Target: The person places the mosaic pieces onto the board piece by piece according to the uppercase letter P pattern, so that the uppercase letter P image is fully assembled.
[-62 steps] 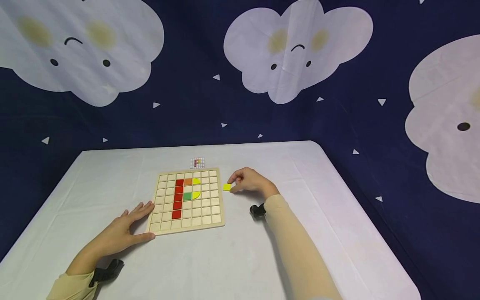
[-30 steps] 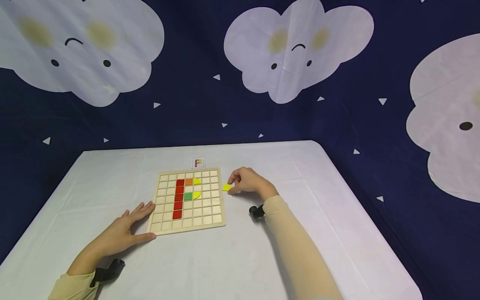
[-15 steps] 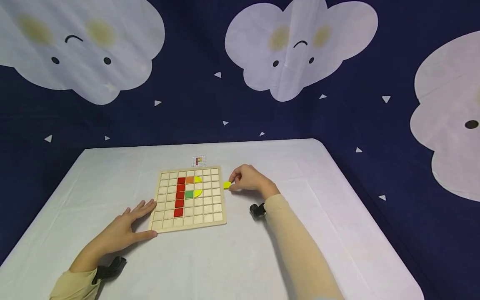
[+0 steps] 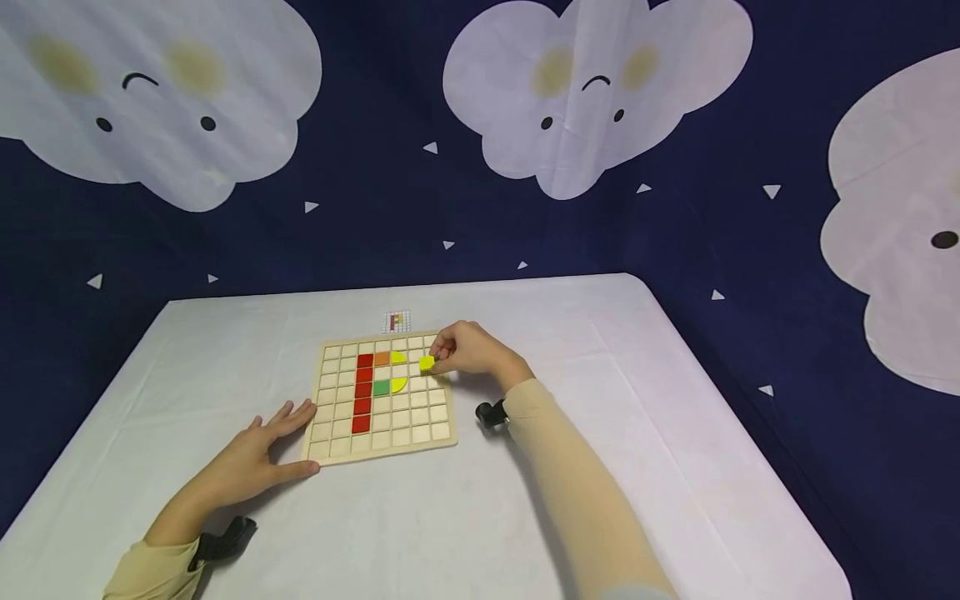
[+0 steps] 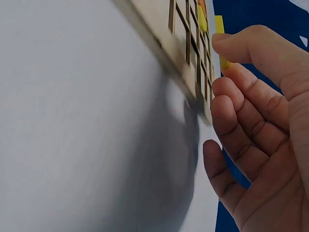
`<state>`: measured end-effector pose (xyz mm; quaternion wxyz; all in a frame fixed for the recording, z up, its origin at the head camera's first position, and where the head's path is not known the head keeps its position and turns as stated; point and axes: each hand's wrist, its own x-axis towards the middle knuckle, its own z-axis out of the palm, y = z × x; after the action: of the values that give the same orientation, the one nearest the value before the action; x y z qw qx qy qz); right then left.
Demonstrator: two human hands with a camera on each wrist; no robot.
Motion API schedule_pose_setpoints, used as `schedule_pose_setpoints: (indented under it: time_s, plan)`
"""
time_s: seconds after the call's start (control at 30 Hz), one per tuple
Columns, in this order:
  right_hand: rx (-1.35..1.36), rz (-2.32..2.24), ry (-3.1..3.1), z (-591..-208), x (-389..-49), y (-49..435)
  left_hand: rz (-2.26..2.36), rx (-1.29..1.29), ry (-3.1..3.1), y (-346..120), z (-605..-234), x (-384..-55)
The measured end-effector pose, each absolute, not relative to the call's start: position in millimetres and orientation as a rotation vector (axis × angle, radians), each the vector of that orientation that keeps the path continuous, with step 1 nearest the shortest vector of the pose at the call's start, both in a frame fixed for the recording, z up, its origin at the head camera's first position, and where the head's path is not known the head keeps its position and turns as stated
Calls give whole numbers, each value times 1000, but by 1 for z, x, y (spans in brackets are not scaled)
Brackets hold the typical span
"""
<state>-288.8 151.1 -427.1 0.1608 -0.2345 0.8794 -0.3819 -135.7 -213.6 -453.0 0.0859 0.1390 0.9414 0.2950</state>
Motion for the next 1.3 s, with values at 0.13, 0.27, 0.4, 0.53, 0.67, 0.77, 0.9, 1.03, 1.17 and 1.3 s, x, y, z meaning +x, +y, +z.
schedule_pose_setpoints:
  time_s: [0.13, 0.27, 0.4, 0.53, 0.67, 0.77, 0.9, 1.03, 1.17, 1.3]
  plan:
    - [-698, -1081, 2515, -426, -292, 142, 874, 430, 2816, -212, -452, -136]
    - [-723, -1061, 2515, -426, -292, 132, 879, 448, 2818, -211, -451, -135]
    - [-731, -1027, 2528, -429, -293, 125, 873, 471, 2825, -210, -452, -136]
    - [-711, -1029, 2530, -430, -293, 120, 877, 477, 2826, -209, -453, -137]
    - [-719, -1026, 2523, -432, -295, 117, 884, 462, 2823, -208, -453, -135]
    - [-726, -1021, 2519, -433, -297, 115, 887, 458, 2823, -208, -452, -135]
    - [-711, -1019, 2512, -432, -297, 113, 900, 462, 2821, -209, -452, -134]
    - [-706, -1009, 2506, -432, -297, 111, 907, 460, 2817, -209, -451, -134]
    - [-702, -998, 2507, -432, -296, 110, 908, 464, 2817, -209, -452, -135]
    - [-689, -997, 2510, -432, -296, 109, 909, 458, 2813, -209, -452, -135]
